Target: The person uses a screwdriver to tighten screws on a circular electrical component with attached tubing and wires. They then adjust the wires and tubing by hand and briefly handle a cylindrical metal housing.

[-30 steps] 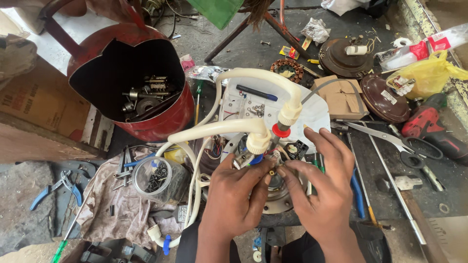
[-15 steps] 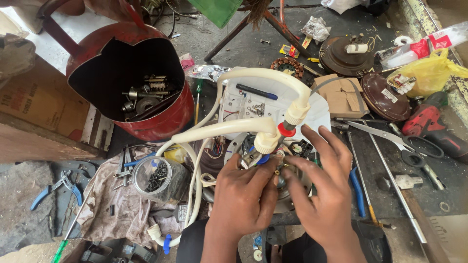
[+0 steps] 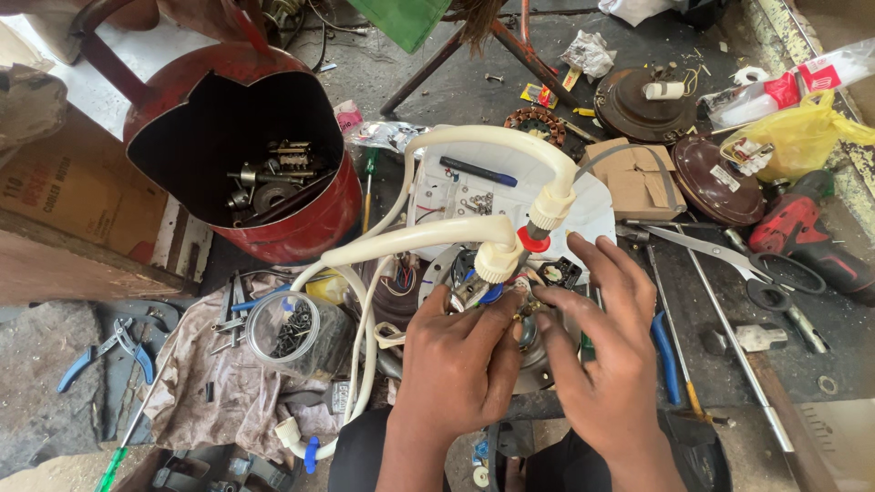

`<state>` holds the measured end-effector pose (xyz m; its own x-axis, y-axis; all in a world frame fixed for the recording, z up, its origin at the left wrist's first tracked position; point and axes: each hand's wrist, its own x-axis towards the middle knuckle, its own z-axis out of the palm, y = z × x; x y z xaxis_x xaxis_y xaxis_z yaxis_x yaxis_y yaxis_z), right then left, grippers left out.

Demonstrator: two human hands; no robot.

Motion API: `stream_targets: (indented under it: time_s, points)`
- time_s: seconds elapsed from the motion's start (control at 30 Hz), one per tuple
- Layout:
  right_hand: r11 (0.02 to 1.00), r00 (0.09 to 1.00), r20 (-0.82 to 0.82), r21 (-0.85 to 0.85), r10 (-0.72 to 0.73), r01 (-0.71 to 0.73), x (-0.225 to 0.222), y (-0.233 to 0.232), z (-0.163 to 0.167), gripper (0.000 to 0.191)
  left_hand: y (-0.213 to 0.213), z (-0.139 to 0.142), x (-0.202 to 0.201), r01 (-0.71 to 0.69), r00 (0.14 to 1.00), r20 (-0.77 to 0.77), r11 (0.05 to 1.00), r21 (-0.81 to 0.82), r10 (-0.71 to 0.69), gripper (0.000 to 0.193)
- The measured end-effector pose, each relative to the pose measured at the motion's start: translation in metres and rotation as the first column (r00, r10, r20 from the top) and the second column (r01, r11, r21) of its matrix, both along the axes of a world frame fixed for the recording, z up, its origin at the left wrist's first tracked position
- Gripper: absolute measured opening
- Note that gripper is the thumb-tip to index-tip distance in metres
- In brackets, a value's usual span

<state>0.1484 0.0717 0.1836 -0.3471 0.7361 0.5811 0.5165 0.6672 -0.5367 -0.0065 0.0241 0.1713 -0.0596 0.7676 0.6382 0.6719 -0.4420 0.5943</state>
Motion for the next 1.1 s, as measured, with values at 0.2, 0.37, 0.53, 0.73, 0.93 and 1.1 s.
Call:
stream_targets:
  time_s: [0.2,0.37,0.53,0.73,0.93,1.1]
  points:
    - [0.997,0.998,-0.005,-0.045,0.056,-0.056,0.002,-0.001,-0.001,0.027,0.000,-0.001,0.000,-0.008,1.000,-0.006,1.000,-0.003,0.008,0.029]
    - [1.000,0.999,0.047,-0.010,-0.012,0.012,0.003,-0.001,-0.003,0.028,0.000,-0.001,0.000,-0.014,1.000,-0.002,1.000,0.001,0.014,0.029]
    - [1.000,0.999,0.039,-0.022,-0.007,0.008,0.004,0.000,-0.001,0.030,-0.001,0.000,-0.001,-0.013,1.000,-0.010,1.000,-0.004,0.013,0.030]
    - [0.994,0.991,0.093,0.054,-0.099,0.095,0.003,-0.004,-0.002,0.022,0.001,-0.002,0.002,-0.015,1.000,0.000,1.000,-0.008,0.015,0.031]
    - [0.990,0.992,0.052,0.086,-0.115,0.110,-0.005,-0.002,-0.006,0.017,0.001,-0.005,0.003,-0.008,1.000,-0.008,1.000,0.013,0.008,0.034]
    - [0.997,0.997,-0.010,-0.017,-0.072,0.072,-0.002,-0.004,-0.002,0.022,0.001,-0.007,0.005,0.005,1.000,0.000,1.000,0.010,-0.005,0.036]
